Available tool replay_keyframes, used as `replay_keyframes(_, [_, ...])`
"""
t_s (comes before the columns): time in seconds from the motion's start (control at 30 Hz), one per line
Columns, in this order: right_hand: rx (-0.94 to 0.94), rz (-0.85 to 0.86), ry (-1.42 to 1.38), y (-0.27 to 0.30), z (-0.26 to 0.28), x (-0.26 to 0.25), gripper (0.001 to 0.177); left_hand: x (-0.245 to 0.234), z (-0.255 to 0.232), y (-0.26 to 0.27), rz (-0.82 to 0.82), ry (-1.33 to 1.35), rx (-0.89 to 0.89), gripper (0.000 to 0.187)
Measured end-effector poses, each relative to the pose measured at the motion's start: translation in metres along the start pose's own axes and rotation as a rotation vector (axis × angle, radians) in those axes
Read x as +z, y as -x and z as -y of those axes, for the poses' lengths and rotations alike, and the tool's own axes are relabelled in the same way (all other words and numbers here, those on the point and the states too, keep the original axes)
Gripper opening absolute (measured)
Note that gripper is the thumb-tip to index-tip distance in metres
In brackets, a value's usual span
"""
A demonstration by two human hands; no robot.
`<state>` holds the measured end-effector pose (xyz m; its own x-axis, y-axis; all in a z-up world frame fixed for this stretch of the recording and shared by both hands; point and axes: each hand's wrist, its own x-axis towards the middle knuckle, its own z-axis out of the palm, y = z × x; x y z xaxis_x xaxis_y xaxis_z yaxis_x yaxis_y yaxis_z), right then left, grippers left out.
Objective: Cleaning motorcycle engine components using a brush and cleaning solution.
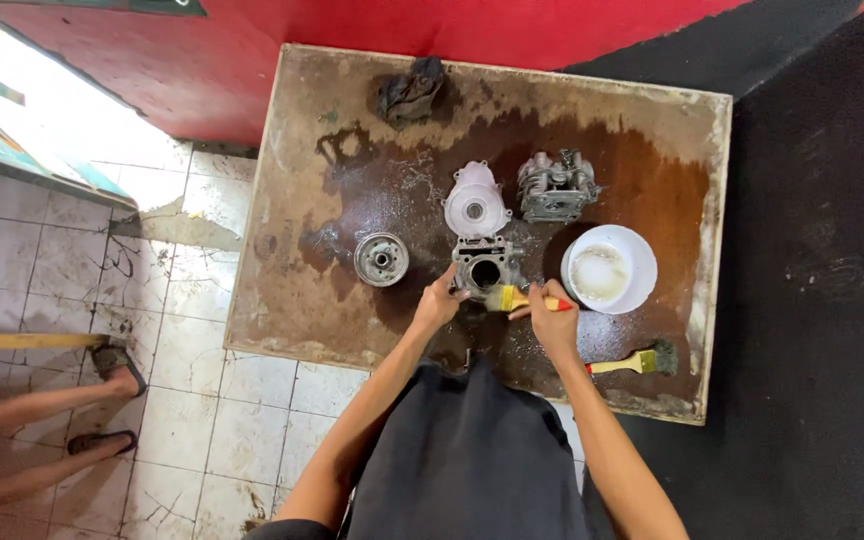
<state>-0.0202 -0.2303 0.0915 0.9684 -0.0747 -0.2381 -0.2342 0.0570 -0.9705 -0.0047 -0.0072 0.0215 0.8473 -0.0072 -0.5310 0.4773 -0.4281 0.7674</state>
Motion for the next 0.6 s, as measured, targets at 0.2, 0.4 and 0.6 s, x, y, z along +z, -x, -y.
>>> replay_keyframes(0.2, [-0.173,-0.234,0.069,0.004,-0.025,0.009,0.032,0.014,0.032,-0.019,-0.059,-0.064,0.139,0.073])
replay_keyframes(0.4, [-0.153,-0.233,-0.095,0.001,0.000,0.001,0.025,0.036,0.079,-0.072,0.055,-0.070,0.134,0.087])
replay_keyframes(0.6, [0.161,-0.057,0.249,-0.003,0.005,-0.028,0.029,0.020,-0.019,-0.042,0.149,-0.144,0.007,0.112])
